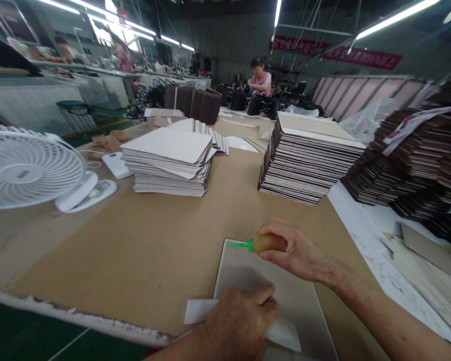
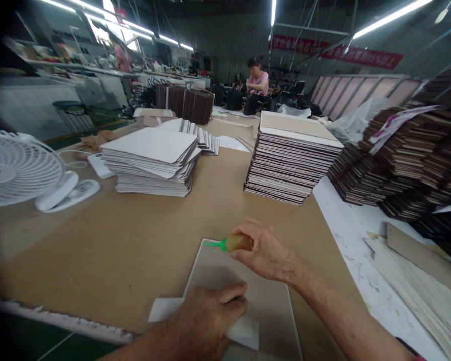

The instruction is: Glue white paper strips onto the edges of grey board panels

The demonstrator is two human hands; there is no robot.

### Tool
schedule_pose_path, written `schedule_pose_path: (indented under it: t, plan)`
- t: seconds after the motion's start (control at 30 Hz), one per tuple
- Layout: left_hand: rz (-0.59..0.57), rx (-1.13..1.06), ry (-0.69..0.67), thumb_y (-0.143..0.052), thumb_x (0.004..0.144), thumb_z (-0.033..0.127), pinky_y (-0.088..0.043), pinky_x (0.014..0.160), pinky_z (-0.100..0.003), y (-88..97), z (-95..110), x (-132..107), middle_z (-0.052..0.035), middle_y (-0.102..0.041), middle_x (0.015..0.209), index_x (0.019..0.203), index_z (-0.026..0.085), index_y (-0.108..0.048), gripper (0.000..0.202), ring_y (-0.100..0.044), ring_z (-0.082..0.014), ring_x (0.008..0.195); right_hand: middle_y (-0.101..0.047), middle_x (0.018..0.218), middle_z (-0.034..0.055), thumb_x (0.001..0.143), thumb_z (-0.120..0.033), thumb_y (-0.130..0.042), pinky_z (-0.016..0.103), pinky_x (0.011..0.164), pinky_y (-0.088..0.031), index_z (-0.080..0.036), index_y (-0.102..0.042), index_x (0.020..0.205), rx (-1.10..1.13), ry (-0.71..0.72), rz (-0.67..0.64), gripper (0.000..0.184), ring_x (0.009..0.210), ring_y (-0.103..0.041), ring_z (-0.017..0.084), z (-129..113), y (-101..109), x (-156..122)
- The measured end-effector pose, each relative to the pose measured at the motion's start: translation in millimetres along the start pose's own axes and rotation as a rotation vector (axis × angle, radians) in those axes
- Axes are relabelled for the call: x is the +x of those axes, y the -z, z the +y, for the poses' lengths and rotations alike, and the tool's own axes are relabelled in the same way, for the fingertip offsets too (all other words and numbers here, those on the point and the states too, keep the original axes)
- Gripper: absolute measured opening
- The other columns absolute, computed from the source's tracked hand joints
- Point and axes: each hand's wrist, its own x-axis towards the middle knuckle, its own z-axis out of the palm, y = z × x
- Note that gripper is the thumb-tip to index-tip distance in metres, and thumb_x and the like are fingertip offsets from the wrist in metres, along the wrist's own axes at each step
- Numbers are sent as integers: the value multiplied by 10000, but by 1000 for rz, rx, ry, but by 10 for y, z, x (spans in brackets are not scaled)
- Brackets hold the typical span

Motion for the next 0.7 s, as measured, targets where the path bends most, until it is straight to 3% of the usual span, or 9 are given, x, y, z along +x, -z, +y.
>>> schedule_pose_path:
  t: [0.2, 0.4, 0.57, 0.7]
  plan:
    - [-3, 14, -10, -609, 676, 156, -601, 732, -379, 31, 12, -6, -7, -575, 1254, 956, 188, -554, 287, -670, -254, 844, -551, 857, -30, 751, -156, -691, 256, 657, -366, -207, -601, 897, -62, 33, -36, 179, 744, -518, 121, -63, 36, 85]
    - [-2, 45, -21, -566, 641, 132, -602, 731, -372, 59, 14, -13, 3, -559, 1271, 981, 197, -545, 347, -670, -240, 851, -534, 831, -29, 745, -144, -661, 249, 623, -324, -209, -624, 877, -200, 96, -121, 151, 697, -485, 110, -156, 130, 221]
    - [2, 40, -14, -524, 625, 119, -599, 757, -391, 74, 32, -17, 7, -558, 1268, 983, 208, -540, 369, -665, -246, 896, -511, 797, -19, 755, -207, -659, 249, 617, -287, -183, -594, 779, -275, 141, -148, 73, 698, -460, 113, -212, 195, 335]
    - [1, 36, -8, -497, 620, 102, -589, 797, -397, 63, 34, -20, 0, -521, 1326, 993, 206, -535, 390, -651, -244, 958, -494, 777, -26, 757, -231, -659, 247, 583, -243, -175, -567, 727, -323, 163, -156, 112, 675, -429, 101, -274, 237, 385]
